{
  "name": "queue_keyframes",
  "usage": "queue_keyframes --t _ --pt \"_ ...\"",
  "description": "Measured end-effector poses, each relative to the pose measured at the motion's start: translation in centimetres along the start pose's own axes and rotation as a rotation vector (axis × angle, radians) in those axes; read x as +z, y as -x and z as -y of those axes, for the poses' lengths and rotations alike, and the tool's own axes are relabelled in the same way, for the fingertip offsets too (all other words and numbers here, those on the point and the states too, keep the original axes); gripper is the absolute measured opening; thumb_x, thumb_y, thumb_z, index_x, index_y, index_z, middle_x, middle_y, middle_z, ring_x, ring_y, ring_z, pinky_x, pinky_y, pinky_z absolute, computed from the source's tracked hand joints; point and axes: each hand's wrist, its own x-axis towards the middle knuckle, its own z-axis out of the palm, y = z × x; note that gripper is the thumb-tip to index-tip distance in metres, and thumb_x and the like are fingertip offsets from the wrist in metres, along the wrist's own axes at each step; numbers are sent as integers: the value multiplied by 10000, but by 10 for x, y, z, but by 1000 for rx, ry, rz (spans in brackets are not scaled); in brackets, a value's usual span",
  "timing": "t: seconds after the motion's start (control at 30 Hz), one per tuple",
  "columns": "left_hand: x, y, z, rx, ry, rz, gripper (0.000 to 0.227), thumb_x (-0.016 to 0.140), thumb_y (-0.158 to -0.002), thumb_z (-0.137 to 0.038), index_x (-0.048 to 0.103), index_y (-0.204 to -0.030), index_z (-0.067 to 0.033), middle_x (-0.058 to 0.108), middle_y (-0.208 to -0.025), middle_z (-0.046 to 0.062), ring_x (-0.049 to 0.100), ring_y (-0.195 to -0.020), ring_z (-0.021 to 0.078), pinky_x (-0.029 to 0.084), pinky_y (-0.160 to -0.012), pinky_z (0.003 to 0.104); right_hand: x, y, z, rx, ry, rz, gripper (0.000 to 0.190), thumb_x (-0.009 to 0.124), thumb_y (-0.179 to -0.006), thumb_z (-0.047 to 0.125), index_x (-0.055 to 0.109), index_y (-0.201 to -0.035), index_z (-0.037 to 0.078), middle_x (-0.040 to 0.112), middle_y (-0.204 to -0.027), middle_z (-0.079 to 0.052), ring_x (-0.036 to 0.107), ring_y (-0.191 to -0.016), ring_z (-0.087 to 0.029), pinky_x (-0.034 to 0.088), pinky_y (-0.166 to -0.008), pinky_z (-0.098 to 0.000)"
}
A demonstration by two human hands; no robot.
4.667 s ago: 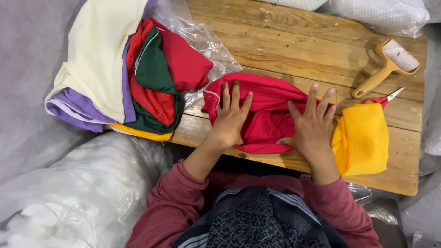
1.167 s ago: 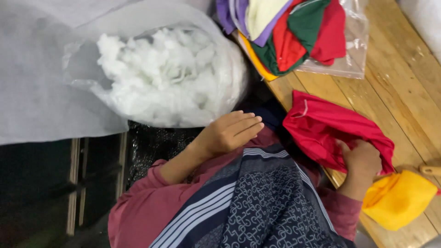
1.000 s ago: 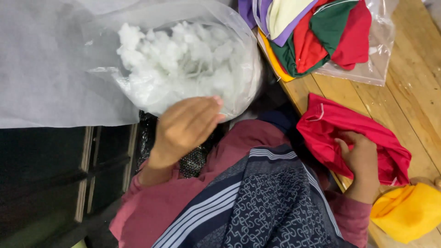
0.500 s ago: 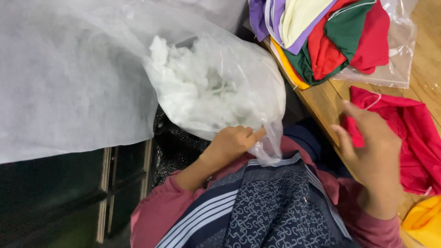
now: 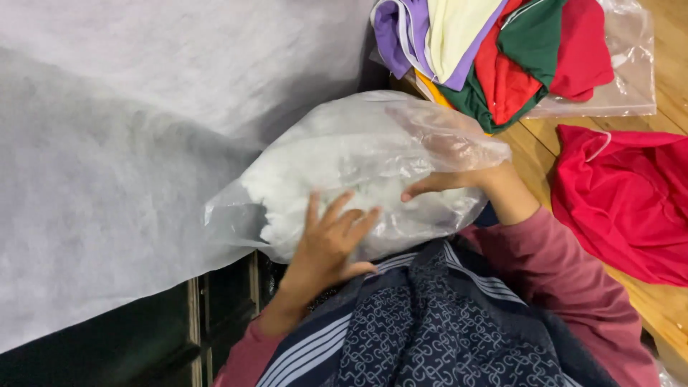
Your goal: Stuffing a red pillowcase with white fiberfill material at a workshop station.
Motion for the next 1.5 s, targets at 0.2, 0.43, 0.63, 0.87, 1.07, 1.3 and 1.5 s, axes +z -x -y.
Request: queue_keyframes --t 0.2,0.43,0.63,0.87,1.07,1.3,1.5 --pt "12 22 31 126 -247 -296 112 805 -856 -107 726 -933 -125 626 -788 10 698 -874 218 544 -973 530 64 -13 -20 -81 92 66 1479 1046 -322 513 269 -1578 430 199 -1673 -84 209 -1552 -354 228 -1212 -625" --pt "-12 -34 -12 512 -207 -838 155 866 -783 -92 810 -882 -197 689 -837 -46 733 -822 125 662 -751 289 47 -12 16 -280 346 -36 1714 1097 -224 359 139 -1642 450 64 -1659 -315 403 -1422 -504 600 -867 -598" --pt "22 -61 -23 376 -36 -762 41 786 -911 -91 778 -870 -89 662 -768 37 732 -816 199 638 -742 340 129 -88 -106 -271 -373 23 1465 1000 -459 378 183 -1671 293 230 -1723 -123 278 -1550 -360 269 -1237 -512" --pt "-23 -12 4 251 -386 -852 371 649 -1007 -541 758 -1015 -187 619 -863 -67 516 -992 133 391 -1039 358 99 -45 -101 81 -365 73 1034 627 -765 827 419 -1559 199 428 -1621 -51 335 -1528 -204 231 -1297 -420" --pt "4 -4 -2 197 -303 -961 420 866 -836 -461 594 -780 -146 458 -640 -53 500 -758 148 574 -711 288 103 -15 18 -579 63 -527 667 795 -829 400 590 -1450 268 550 -1445 -217 545 -1315 -455 457 -980 -601" --pt "-11 -51 -19 556 -64 -1077 590 867 -795 -573 455 -681 -166 321 -547 -97 362 -529 55 275 -443 179 190 -99 17 -556 520 -372 465 593 -885 453 592 -1340 355 371 -1651 -69 109 -1540 -539 26 -1107 -855" --pt "-45 -38 -5 195 -208 -751 572 762 -914 -416 441 -554 -108 307 -510 -17 306 -413 134 250 -391 282 182 -137 -75 -277 391 -381 538 765 -762 178 648 -1263 333 388 -1478 -146 467 -1229 -493 556 -713 -590"
